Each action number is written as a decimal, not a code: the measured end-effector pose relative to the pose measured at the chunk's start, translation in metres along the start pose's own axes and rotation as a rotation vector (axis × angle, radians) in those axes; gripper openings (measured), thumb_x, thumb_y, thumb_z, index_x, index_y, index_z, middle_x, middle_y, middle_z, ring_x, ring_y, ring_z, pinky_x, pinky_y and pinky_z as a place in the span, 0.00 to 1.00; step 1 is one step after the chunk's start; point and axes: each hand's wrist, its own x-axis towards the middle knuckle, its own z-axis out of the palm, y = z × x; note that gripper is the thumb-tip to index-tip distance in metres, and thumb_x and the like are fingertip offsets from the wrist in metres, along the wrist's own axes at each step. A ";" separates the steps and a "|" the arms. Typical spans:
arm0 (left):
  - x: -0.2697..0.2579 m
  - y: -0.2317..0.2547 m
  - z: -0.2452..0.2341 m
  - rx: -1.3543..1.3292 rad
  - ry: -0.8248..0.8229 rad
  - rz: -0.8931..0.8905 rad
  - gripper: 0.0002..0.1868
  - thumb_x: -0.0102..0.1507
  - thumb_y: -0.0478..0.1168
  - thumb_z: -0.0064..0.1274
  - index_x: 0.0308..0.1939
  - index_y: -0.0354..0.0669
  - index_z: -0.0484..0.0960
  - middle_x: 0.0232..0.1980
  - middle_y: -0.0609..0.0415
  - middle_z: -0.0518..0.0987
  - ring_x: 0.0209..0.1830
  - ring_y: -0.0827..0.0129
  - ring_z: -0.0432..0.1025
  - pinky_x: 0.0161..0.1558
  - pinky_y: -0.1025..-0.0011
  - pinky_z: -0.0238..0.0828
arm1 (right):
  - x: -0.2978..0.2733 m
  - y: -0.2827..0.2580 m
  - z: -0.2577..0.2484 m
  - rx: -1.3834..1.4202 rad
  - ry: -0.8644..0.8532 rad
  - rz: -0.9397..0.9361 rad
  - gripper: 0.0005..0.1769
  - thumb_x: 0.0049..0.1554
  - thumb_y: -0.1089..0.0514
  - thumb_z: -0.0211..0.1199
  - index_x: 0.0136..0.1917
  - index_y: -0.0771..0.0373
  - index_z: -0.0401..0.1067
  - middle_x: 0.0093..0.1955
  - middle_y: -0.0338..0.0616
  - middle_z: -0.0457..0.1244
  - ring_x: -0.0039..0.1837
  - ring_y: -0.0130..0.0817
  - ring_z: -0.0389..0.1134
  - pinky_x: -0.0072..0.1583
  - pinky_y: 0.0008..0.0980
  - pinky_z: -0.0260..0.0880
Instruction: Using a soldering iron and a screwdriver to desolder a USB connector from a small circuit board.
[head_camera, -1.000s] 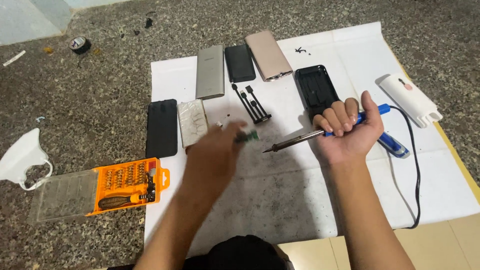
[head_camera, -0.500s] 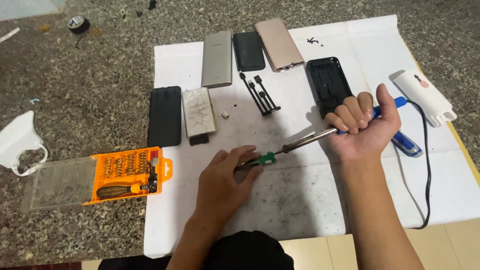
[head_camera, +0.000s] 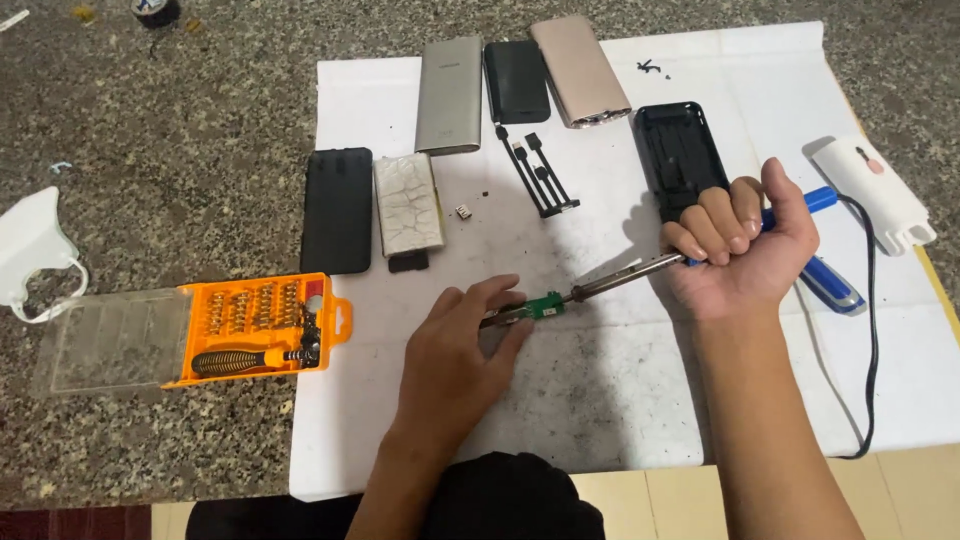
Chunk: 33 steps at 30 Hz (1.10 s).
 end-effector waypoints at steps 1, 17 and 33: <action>0.000 0.000 0.000 0.000 0.000 -0.002 0.24 0.61 0.42 0.61 0.61 0.50 0.77 0.49 0.66 0.87 0.49 0.69 0.74 0.47 0.65 0.75 | 0.000 0.001 0.001 -0.001 0.001 0.002 0.29 0.60 0.49 0.56 0.21 0.55 0.55 0.18 0.30 0.42 0.22 0.23 0.38 0.31 0.22 0.40; -0.001 -0.004 0.002 0.022 0.023 0.063 0.23 0.62 0.42 0.61 0.61 0.47 0.76 0.49 0.64 0.87 0.47 0.68 0.74 0.41 0.64 0.77 | -0.004 -0.003 0.003 -0.106 -0.069 -0.015 0.29 0.63 0.48 0.53 0.22 0.54 0.55 0.20 0.30 0.41 0.23 0.22 0.35 0.32 0.22 0.37; 0.000 -0.002 0.001 -0.034 0.010 -0.002 0.21 0.61 0.44 0.61 0.58 0.51 0.78 0.47 0.65 0.87 0.51 0.71 0.75 0.43 0.64 0.77 | -0.021 0.008 0.070 -0.495 -0.087 -0.082 0.28 0.61 0.49 0.49 0.22 0.50 0.46 0.20 0.31 0.36 0.24 0.25 0.30 0.30 0.29 0.29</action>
